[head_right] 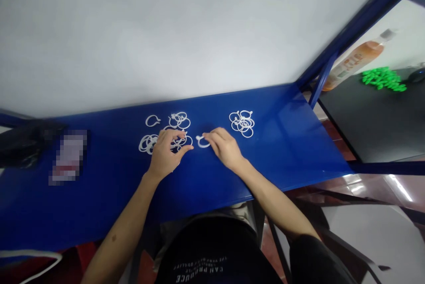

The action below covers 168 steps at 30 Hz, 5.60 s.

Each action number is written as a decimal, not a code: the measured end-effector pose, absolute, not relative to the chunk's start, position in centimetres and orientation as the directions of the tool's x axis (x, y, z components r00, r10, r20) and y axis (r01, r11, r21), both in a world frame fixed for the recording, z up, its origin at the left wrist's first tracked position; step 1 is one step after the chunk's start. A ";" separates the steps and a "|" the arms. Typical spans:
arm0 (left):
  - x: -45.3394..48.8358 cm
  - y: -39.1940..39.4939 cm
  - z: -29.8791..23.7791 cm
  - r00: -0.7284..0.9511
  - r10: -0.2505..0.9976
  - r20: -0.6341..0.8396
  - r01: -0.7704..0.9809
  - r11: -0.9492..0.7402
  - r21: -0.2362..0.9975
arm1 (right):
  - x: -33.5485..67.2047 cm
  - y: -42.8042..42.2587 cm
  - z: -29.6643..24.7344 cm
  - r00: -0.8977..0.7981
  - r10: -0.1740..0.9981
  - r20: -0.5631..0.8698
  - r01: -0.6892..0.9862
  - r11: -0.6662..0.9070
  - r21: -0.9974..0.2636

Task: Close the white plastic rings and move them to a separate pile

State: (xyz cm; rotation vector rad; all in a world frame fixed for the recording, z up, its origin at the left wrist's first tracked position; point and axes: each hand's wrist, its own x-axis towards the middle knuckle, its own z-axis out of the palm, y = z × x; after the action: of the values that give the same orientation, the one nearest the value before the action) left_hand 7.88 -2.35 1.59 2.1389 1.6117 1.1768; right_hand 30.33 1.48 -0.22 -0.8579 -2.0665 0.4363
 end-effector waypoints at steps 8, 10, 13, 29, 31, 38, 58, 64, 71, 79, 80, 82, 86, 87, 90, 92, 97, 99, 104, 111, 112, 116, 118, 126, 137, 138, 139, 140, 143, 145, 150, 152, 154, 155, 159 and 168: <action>6.4 -2.1 0.6 0.202 0.916 0.346 0.923 -0.296 0.245 | 36.0 5.6 -0.5 -0.071 0.797 0.600 0.862 0.352 -0.365; 6.5 -2.2 0.7 0.197 0.923 0.330 0.919 -0.291 0.267 | 36.3 5.7 -0.5 -0.043 0.794 0.606 0.884 0.313 -0.346; 6.4 -2.2 0.8 0.156 0.930 0.333 0.923 -0.258 0.287 | 35.3 5.1 -0.4 -0.051 0.793 0.608 0.873 0.330 -0.358; 5.8 -2.3 2.7 -0.101 0.970 0.222 0.414 -0.161 0.896 | 29.5 1.0 0.6 -0.525 0.685 0.505 0.517 0.728 -0.450; 6.0 -2.3 2.5 -0.102 0.985 0.137 0.298 -0.101 0.949 | 29.1 0.6 0.8 -0.568 0.651 0.503 0.455 0.758 -0.468; 8.2 -2.8 1.9 0.040 0.999 -0.027 0.130 0.022 0.991 | 27.8 -0.3 0.5 -0.571 0.588 0.574 0.353 0.806 -0.474; 9.5 -3.4 1.3 0.174 0.934 0.313 0.700 -0.341 0.628 | 28.0 0.3 0.1 -0.258 0.929 0.267 0.184 0.318 -0.930; 9.7 -3.4 0.0 0.167 0.883 0.439 0.809 -0.377 0.452 | 28.3 0.6 -0.3 -0.253 0.949 0.189 0.156 0.233 -0.960; 9.5 -3.2 0.2 0.186 0.864 0.469 0.853 -0.379 0.360 | 28.8 1.1 0.1 -0.285 0.929 0.234 0.358 0.330 -0.873; 9.6 -3.4 0.7 0.166 0.887 0.431 0.830 -0.361 0.425 | 28.9 1.0 0.4 -0.275 0.949 0.155 0.208 0.216 -0.954; 9.6 -3.3 0.8 0.147 0.887 0.437 0.814 -0.359 0.456 | 28.9 0.9 0.3 -0.288 0.948 0.137 0.172 0.192 -0.966; 9.4 -3.2 0.9 0.113 0.881 0.459 0.774 -0.367 0.516 | 28.8 0.7 0.1 -0.322 0.941 0.102 0.109 0.144 -0.984; 9.1 -3.0 1.2 0.022 0.891 0.453 0.673 -0.349 0.653 | 28.6 0.3 -0.2 -0.394 0.917 0.057 0.026 0.074 -0.997; 9.0 -2.9 1.3 -0.003 0.903 0.430 0.646 -0.326 0.690 | 28.6 0.3 -0.2 -0.414 0.908 0.057 0.013 0.069 -0.998; 8.8 -2.9 1.4 -0.049 0.934 0.354 0.584 -0.260 0.769 | 28.5 0.1 -0.1 -0.467 0.881 0.076 -0.027 0.071 -0.997; 8.8 -2.9 1.5 -0.057 0.941 0.335 0.574 -0.244 0.782 | 28.5 0.1 -0.1 -0.484 0.869 0.099 -0.053 0.084 -0.995; 9.2 -3.1 2.0 -0.046 0.932 0.359 0.566 -0.272 0.778 | 28.7 -0.2 0.1 -0.531 0.831 0.167 -0.038 0.173 -0.984; 9.4 -3.3 2.1 -0.028 0.930 0.368 0.567 -0.288 0.772 | 29.0 -0.3 0.2 -0.554 0.807 0.204 -0.014 0.236 -0.972; 9.5 -3.2 1.6 0.024 0.902 0.431 0.630 -0.349 0.694 | 29.3 0.0 0.6 -0.576 0.742 0.343 0.104 0.483 -0.870; 8.8 -3.1 1.4 0.277 0.877 0.393 0.777 -0.445 0.445 | 32.5 3.6 -0.1 -0.158 0.816 0.556 0.640 0.513 -0.572; 8.7 -3.2 1.5 0.340 0.869 0.359 0.775 -0.476 0.417 | 33.4 4.2 -0.3 -0.107 0.828 0.550 0.704 0.454 -0.546; 8.8 -3.5 1.2 0.481 0.834 0.269 0.757 -0.550 0.352 | 35.9 5.4 -0.4 -0.001 0.845 0.535 0.860 0.274 -0.431; 9.0 -3.5 1.0 0.482 0.832 0.275 0.754 -0.553 0.354 | 35.9 5.2 0.1 0.020 0.822 0.569 0.874 0.262 -0.409; 9.6 -3.3 1.0 0.181 0.863 0.471 0.616 -0.473 0.630 | 31.0 1.4 1.0 -0.484 0.746 0.458 0.476 0.663 -0.578; 10.1 -3.3 0.4 -0.084 0.925 0.371 0.478 -0.289 0.829 | 27.8 -0.5 -0.9 -0.423 0.838 0.345 0.316 0.493 -0.811; 10.0 -3.2 0.4 -0.091 0.942 0.323 0.420 -0.257 0.870 | 27.8 -0.4 -0.9 -0.392 0.850 0.352 0.319 0.484 -0.815; 10.0 -3.2 0.4 -0.093 0.958 0.270 0.351 -0.222 0.910 | 27.8 -0.3 -0.9 -0.363 0.861 0.355 0.321 0.474 -0.820; 9.9 -3.2 0.4 -0.090 0.972 0.218 0.282 -0.185 0.942 | 27.8 -0.2 -0.7 -0.339 0.871 0.356 0.321 0.463 -0.826; 9.7 -3.0 0.6 -0.079 0.990 0.113 0.130 -0.103 0.986 | 28.0 -0.1 -0.3 -0.329 0.878 0.348 0.298 0.446 -0.844; 9.5 -2.9 0.8 -0.083 0.993 0.082 0.090 -0.075 0.993 | 28.1 -0.2 -0.1 -0.358 0.868 0.344 0.269 0.448 -0.852; 9.5 -2.8 1.0 -0.115 0.991 0.073 0.099 -0.062 0.993 | 28.1 -0.4 0.2 -0.439 0.825 0.356 0.203 0.477 -0.855; 9.5 -2.9 0.9 -0.123 0.988 0.091 0.131 -0.075 0.989 | 28.2 -0.4 0.3 -0.463 0.804 0.372 0.170 0.493 -0.853; 9.6 -2.9 0.8 -0.124 0.986 0.115 0.171 -0.093 0.981 | 28.4 -0.5 0.4 -0.486 0.779 0.396 0.140 0.517 -0.844; 9.6 -2.9 0.7 -0.122 0.984 0.127 0.192 -0.102 0.976 | 28.4 -0.5 0.4 -0.498 0.764 0.409 0.130 0.533 -0.836; 9.8 -3.2 0.5 -0.094 0.974 0.208 0.306 -0.170 0.937 | 28.6 -0.7 0.2 -0.550 0.708 0.443 0.126 0.595 -0.794; 7.2 -0.5 0.6 -0.028 0.874 0.485 0.815 -0.261 0.517 | 31.1 2.7 -0.3 -0.307 0.772 0.557 0.531 0.625 -0.572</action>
State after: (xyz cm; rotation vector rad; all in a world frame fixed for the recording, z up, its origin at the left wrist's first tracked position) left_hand 7.22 -0.48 0.61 2.1348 1.8597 1.1720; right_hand 31.07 2.70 -0.26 -1.0244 -1.9919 0.3553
